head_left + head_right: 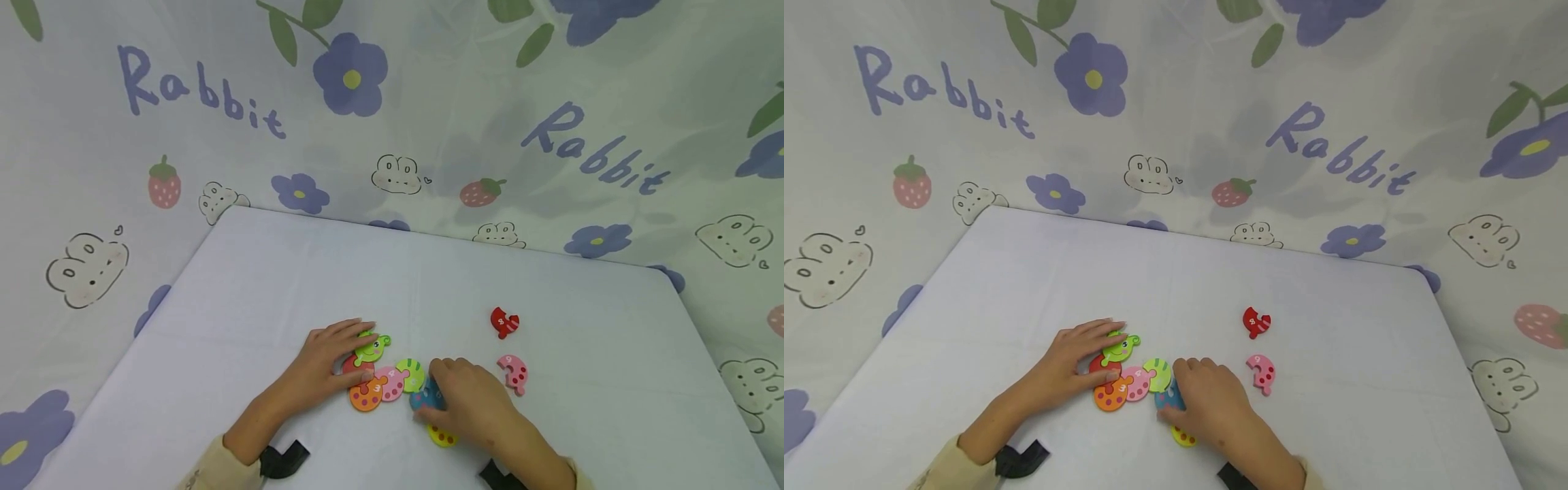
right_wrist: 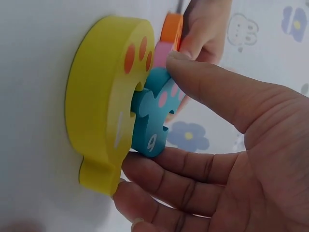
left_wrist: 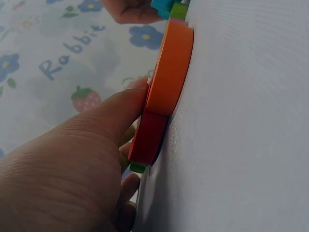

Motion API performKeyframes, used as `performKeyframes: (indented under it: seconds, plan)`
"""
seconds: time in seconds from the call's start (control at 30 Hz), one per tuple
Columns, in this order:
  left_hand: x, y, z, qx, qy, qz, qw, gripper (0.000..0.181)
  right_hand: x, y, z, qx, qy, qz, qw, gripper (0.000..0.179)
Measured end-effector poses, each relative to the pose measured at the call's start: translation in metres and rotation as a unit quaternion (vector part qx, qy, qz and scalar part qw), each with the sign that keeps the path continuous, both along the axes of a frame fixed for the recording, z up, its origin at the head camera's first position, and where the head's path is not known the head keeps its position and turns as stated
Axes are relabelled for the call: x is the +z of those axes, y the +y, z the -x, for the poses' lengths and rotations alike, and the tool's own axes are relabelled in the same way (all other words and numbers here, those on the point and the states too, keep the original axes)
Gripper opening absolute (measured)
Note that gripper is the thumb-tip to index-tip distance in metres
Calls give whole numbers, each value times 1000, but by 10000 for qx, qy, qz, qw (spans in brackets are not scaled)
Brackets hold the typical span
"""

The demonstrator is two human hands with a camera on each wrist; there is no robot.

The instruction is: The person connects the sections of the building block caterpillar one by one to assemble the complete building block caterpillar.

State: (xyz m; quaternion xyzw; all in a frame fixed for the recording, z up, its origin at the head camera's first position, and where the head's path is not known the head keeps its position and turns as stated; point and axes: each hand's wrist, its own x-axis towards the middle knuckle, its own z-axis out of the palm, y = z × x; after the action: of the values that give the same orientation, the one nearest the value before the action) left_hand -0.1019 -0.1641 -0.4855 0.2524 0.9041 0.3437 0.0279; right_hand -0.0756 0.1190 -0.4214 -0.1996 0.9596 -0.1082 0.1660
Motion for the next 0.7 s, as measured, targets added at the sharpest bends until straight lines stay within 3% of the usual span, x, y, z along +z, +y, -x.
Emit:
performKeyframes:
  seconds: [0.23,0.7]
  plan:
    - [0,0,0,-19,-108,-22,9999,66,-3,-3,-8,272,338,74,9990,62]
    - [-1,-1,1,11,-175,-11,9998,67,-11,-10,-10,128,645,-101,9978,62]
